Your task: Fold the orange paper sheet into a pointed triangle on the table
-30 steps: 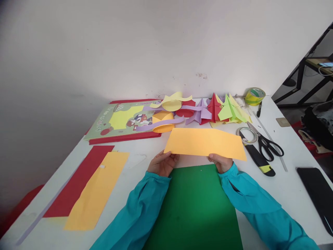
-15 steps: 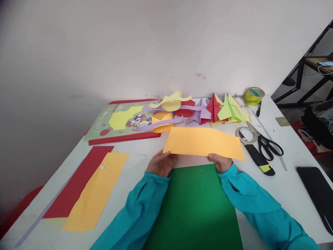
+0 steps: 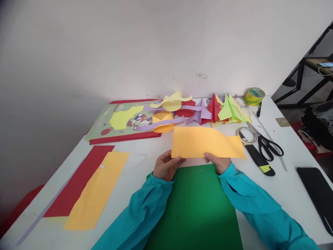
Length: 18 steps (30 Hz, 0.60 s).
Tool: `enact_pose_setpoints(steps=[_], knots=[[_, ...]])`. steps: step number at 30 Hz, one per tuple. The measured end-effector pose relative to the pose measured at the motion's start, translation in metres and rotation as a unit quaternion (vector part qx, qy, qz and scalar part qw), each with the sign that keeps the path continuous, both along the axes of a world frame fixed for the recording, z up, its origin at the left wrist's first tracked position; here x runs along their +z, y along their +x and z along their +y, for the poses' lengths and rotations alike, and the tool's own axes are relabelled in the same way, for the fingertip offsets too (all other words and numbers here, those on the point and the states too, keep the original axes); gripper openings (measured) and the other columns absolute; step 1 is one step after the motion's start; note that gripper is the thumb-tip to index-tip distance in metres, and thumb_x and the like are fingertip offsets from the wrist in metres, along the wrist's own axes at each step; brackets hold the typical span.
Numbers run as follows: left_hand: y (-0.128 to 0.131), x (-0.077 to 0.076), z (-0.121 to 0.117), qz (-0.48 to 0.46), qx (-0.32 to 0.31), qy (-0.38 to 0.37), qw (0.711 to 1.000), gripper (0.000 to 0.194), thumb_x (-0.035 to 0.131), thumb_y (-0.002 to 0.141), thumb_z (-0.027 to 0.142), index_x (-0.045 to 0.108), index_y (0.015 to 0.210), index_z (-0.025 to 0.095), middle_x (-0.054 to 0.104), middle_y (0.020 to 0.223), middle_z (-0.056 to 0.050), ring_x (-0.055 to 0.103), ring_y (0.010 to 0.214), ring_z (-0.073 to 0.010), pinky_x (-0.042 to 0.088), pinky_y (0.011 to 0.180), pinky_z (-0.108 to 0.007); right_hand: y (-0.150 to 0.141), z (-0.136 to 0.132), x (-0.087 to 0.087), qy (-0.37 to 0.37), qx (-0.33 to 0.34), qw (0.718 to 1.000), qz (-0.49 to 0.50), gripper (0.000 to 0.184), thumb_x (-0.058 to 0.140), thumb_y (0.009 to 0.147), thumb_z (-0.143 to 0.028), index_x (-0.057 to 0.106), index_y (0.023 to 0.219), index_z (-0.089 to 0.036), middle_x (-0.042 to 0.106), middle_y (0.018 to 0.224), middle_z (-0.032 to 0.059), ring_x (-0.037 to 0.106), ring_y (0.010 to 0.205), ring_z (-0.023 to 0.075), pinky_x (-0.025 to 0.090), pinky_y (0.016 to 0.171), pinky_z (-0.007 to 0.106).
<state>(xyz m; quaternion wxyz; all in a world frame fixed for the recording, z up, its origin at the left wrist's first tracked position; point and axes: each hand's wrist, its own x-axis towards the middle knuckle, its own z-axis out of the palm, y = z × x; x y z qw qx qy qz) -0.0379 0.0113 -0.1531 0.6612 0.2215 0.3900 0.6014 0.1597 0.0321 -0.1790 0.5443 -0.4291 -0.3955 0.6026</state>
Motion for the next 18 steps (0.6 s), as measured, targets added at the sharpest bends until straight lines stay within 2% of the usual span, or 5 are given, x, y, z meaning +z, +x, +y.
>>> enact_pose_setpoints(steps=[9,18], knots=[[-0.007,0.001,0.005,-0.012,0.013,-0.016,1.000,0.026,0.088,0.051,0.021,0.065,0.062,0.018,0.071,0.069,0.000,0.066,0.063,-0.0124,0.056,0.073,-0.030,-0.008,0.000,0.019,-0.010,-0.031,0.999,0.035,0.036,0.085,0.050,-0.045,0.063,0.064,-0.020,0.058,0.054,-0.0035,0.048,0.046,0.0111,0.044,0.044,0.028],[-0.008,-0.002,0.007,-0.015,0.031,-0.020,0.999,0.028,0.088,0.051,0.022,0.063,0.061,0.016,0.069,0.066,0.000,0.065,0.063,-0.0124,0.055,0.073,-0.031,-0.008,0.001,0.021,-0.039,-0.041,0.997,0.051,0.037,0.087,0.046,-0.042,0.062,0.059,-0.019,0.057,0.052,-0.0044,0.047,0.044,0.0093,0.045,0.045,0.027]])
